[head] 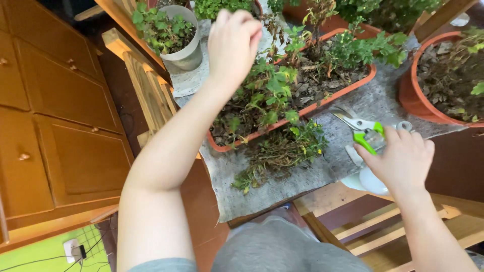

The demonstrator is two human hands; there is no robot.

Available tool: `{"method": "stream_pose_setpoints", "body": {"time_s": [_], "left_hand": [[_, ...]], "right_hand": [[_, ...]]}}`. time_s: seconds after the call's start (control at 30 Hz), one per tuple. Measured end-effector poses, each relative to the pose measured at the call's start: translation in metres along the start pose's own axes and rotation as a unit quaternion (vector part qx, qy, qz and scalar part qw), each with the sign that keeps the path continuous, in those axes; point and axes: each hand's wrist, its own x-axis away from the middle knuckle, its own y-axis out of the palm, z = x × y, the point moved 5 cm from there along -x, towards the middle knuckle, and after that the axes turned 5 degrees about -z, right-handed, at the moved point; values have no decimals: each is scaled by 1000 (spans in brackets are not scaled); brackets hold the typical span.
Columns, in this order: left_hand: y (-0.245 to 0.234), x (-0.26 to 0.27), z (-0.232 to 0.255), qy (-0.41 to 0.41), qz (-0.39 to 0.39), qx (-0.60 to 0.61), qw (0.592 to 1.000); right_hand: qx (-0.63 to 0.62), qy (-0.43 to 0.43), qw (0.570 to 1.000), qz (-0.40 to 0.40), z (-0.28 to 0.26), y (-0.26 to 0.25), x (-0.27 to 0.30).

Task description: The person uses green-handled pruning shears to trim dead or overgrown stems from several potted plants on a wooden table. They repeatedly cut stems and remove the cut pieces, working across multiple pots throughout the clip.

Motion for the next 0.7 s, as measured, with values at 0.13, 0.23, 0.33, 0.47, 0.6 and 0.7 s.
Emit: {"method": "stream_pose_setpoints", "body": {"time_s": [0.13,0.23,0.33,0.47,0.6,0.7], "left_hand": [[72,-74,-28,125,-69,-239,960],[99,-91,-22,139,-189,-117,965],[130,-101,-26,173,-189,-159,953],[152,-111,-31,277,-114,-193,934],[165,-127,-28,220,-191,-107,951],[176,-129,-26,247,-138,-147,948]], "right_hand": [[38,-17,995,92,-33,-21,-50],[25,-28,987,156,-45,-29,-82],[61,-46,987,140,-45,-44,-118],[84,-75,985,128,-42,-56,-160],[151,-108,981,62,-53,-63,-200],[173,-142,975,3,-67,-59,-217]]}}
